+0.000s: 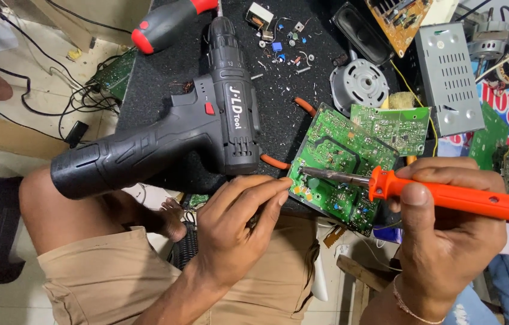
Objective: The person sits on the floor and uses a soldering iron to solder components onto a green circuit board. They hold the board with one hand and apply the soldering iron with the other, occasionally picking up small components from the table.
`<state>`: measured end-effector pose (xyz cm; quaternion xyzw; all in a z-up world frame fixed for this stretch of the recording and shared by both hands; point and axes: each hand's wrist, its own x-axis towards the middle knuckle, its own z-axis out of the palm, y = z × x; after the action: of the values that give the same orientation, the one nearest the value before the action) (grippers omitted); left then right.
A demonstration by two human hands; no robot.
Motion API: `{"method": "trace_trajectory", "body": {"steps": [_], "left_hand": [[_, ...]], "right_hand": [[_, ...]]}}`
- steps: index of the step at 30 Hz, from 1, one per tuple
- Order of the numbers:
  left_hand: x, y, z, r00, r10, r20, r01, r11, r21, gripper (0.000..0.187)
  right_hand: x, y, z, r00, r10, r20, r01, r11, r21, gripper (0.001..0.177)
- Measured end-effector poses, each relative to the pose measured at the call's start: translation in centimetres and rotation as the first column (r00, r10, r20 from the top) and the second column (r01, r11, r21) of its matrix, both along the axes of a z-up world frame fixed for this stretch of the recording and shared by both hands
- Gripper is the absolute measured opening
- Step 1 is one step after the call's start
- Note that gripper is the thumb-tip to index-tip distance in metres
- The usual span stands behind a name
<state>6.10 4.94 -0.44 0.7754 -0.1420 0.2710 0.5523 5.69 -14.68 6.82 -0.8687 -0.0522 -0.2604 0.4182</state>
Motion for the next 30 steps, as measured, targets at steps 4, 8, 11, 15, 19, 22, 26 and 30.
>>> {"method": "trace_trajectory", "body": {"steps": [4,8,11,15,19,22,26,30], "left_hand": [[-0.1,0.0,-0.1,1.000,0.000,-0.010,0.000,1.000,-0.012,0.011],[-0.1,0.0,-0.1,1.000,0.005,-0.005,-0.005,1.000,-0.025,0.011],[-0.1,0.0,-0.1,1.000,0.007,0.001,-0.007,1.000,-0.024,0.011],[-0.1,-0.1,-0.2,1.000,0.007,-0.012,-0.007,1.000,-0.024,0.011],[0.0,-0.2,-0.3,1.000,0.011,0.001,-0.011,1.000,-0.028,0.012],[0.0,-0.2,-0.4,1.000,0.010,0.007,-0.009,0.999,-0.031,0.011],[-0.1,-0.2,-0.5,1.000,0.013,0.000,-0.012,0.999,-0.029,0.011],[0.0,-0.3,-0.6,1.000,0.024,-0.003,-0.024,1.000,-0.016,0.011]], "right_hand": [[0.0,0.0,-0.1,1.000,0.003,0.026,-0.002,0.999,-0.043,0.028],[-0.1,0.1,-0.1,1.000,0.002,0.021,-0.001,1.000,-0.028,0.029],[-0.2,0.4,0.1,1.000,0.014,0.023,-0.013,0.999,-0.042,0.027],[-0.3,0.6,0.1,0.999,0.003,0.034,0.000,0.997,-0.079,0.028],[-0.2,0.8,0.1,0.999,0.004,0.040,-0.001,0.998,-0.070,0.028],[-0.2,0.9,0.0,0.999,0.002,0.046,0.000,0.998,-0.057,0.025],[-0.3,1.0,0.1,0.998,0.026,0.064,-0.021,0.997,-0.076,0.025],[-0.3,1.2,-0.1,0.998,-0.004,0.069,0.010,0.997,-0.077,0.025]]}}
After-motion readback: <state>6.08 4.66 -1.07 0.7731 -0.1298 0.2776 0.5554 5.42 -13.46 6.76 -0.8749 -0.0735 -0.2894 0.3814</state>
